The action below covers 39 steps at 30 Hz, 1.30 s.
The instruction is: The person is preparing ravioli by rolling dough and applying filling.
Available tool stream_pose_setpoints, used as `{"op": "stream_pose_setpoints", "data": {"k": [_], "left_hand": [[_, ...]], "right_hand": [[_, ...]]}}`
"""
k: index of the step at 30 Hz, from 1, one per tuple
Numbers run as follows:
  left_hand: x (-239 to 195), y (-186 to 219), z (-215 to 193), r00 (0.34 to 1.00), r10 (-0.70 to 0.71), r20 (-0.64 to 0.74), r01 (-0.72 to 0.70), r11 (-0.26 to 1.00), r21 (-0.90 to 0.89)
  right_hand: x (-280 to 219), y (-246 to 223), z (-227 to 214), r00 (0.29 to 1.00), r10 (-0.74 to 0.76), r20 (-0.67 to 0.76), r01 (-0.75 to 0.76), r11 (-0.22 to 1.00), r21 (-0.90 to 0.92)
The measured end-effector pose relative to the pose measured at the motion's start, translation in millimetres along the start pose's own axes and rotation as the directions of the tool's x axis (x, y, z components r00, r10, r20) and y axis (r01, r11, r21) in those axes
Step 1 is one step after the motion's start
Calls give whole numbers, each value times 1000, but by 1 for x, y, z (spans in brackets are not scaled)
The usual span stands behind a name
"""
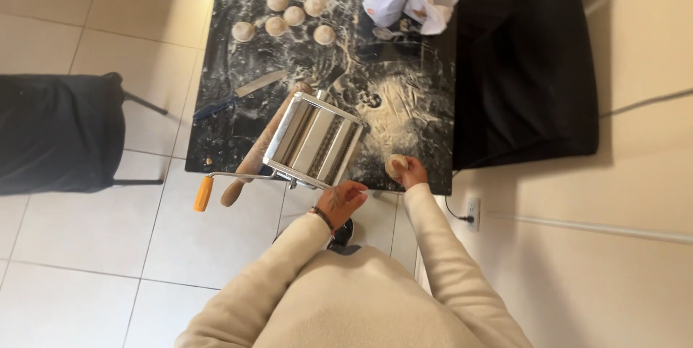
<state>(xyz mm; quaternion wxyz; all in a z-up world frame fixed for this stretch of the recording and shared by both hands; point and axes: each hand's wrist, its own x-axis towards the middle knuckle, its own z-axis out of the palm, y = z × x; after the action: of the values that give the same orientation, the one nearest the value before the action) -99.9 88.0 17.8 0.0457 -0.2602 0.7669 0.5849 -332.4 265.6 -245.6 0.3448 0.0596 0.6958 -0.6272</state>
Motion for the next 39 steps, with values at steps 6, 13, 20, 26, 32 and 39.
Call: {"op": "stream_pose_setpoints", "data": {"k": [6, 13, 20, 26, 32, 39], "left_hand": [[-2, 1, 10, 995, -95, 16, 95, 994, -56], [-13, -5, 6, 986, -163, -37, 159, 983, -96], [-18, -11, 14, 981, -183, -56, 178, 979, -96], [-16, -10, 18, 981, -188, -42, 183, 979, -91], [-12, -12, 22, 980, -193, -39, 190, 979, -70], [-6, -7, 21, 982, -189, -16, 186, 976, -111]], "right_hand": [[-10, -104, 47, 992, 120, -49, -128, 963, -239], [46, -105, 59, 994, -54, -92, 12, 916, -401], [-31, -184, 84, 1000, 4, -14, -13, 652, -758], [-47, -186, 85, 974, -140, 176, 221, 444, -869], [-73, -177, 95, 934, -152, 324, 357, 345, -868], [-84, -99, 86, 806, -297, 512, 591, 351, -726]]}}
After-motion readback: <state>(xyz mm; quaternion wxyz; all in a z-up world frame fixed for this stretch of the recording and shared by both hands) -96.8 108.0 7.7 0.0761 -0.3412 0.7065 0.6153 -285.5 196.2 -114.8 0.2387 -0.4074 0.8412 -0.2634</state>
